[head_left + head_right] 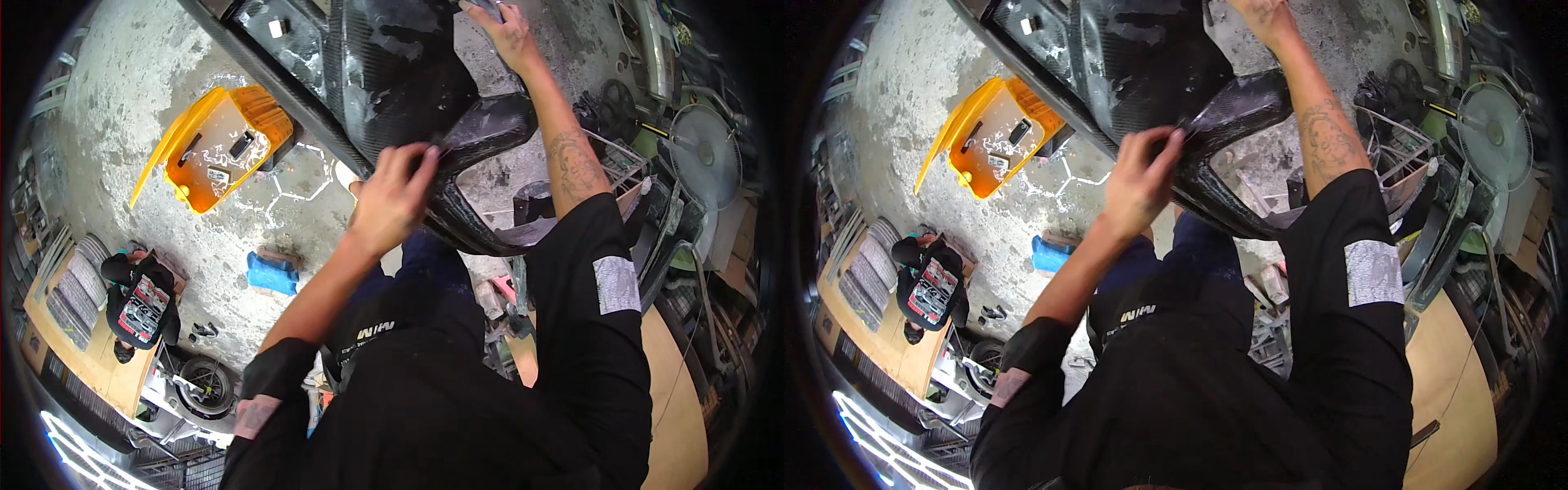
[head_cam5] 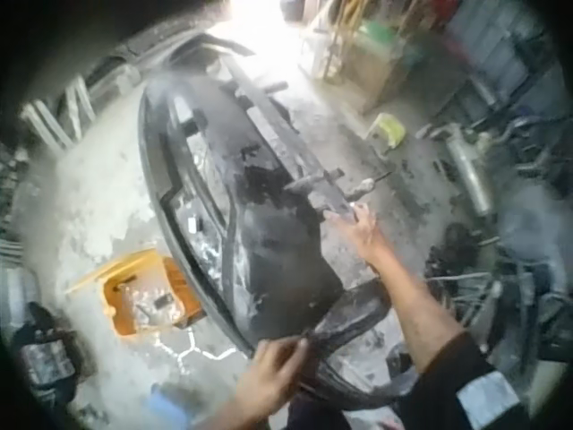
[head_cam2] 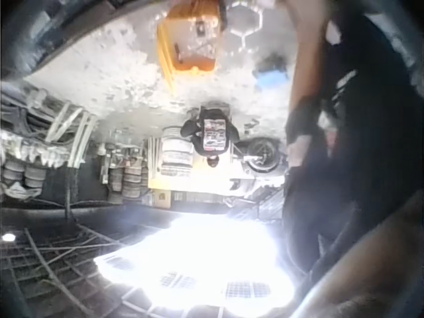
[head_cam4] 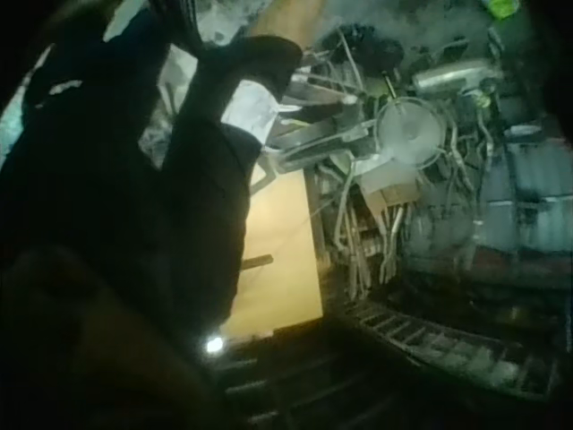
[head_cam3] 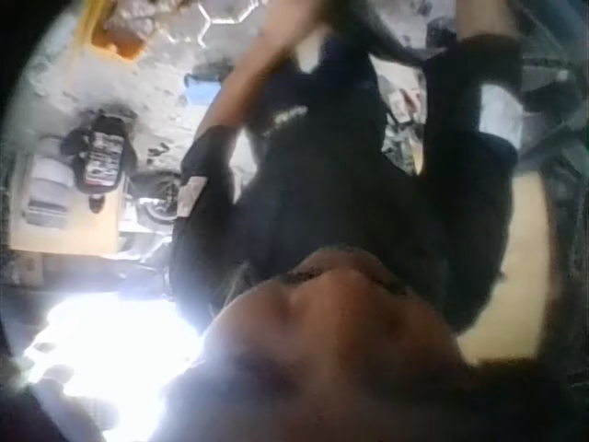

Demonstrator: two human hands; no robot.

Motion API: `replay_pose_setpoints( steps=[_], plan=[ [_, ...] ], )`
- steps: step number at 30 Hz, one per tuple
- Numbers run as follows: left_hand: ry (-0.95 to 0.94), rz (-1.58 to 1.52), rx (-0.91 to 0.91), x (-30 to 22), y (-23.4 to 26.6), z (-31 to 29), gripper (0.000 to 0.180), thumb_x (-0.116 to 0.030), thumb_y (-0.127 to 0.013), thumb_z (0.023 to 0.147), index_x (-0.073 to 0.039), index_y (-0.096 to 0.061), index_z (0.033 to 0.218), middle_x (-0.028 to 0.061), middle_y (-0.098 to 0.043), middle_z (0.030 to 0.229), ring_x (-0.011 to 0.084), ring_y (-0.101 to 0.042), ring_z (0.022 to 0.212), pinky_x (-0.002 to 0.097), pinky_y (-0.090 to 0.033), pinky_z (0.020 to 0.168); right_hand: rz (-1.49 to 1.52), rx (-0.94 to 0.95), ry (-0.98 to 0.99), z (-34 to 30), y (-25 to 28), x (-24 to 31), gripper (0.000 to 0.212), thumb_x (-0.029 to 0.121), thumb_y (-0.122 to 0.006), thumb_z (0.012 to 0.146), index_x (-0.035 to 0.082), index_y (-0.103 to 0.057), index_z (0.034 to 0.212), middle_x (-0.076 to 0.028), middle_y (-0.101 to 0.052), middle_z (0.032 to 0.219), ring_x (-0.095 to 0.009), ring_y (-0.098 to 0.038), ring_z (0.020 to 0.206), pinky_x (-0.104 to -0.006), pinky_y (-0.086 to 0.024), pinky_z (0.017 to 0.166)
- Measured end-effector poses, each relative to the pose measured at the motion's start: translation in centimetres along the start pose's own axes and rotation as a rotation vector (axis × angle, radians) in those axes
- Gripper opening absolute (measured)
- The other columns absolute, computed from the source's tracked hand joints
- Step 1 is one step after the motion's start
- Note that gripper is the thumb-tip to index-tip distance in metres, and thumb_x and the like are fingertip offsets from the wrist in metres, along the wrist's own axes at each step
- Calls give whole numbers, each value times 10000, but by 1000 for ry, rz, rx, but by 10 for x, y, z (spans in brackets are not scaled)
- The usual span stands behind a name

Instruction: The person applies black carbon fiber tape to a large black car bumper using a small black tool to smooth and press the tape along the surface. The person repeatedly smooths the tape, pauses to retrieve more tape from a yellow bin, and continues applying it to different sections of the bumper.

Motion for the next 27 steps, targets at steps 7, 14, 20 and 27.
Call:
replay_pose_setpoints(
  steps=[7,14,20,27],
  plan=[
    [-55,-62,12,-35,-46,86,431,-3,-722,823,-34,-677,1250,151,-629,1121,352,-621,1003,402,-560,833,-196,97,140,3,-18,-14,421,503,-579,1029,425,-599,1442,-338,-459,1502,-485,-465,1390,-486,-394,1171],
    [9,-229,64,-32,-43,96,208,5,-741,871,-10,-748,1078,147,-664,1000,339,-663,896,423,-560,777,86,121,-89,8,1,-22,1051,727,-677,864,-67,-454,1515,-371,-390,1562,-497,-378,1469,-498,-329,1219],
    [13,-292,155,-41,-43,107,244,67,-721,872,-4,-746,1104,154,-649,952,338,-660,874,396,-546,752,121,202,-96,7,13,-18,1100,783,-669,820,-39,-466,1524,-396,-350,1577,-497,-352,1488,-484,-329,1222],
    [-84,-331,127,-50,-73,148,275,73,-737,857,-1,-742,1122,157,-669,992,325,-670,862,394,-550,743,168,169,-63,14,9,-15,1064,728,-712,818,-50,-481,1505,-436,-371,1530,-521,-363,1469,-491,-348,1208]
  ],
)
Point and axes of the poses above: each hand's wrist, its own z-axis towards the middle knuckle, its own y-axis out of the back of the hand, x = y × z, the point moved 10 cm from there along z, towards the middle knuckle
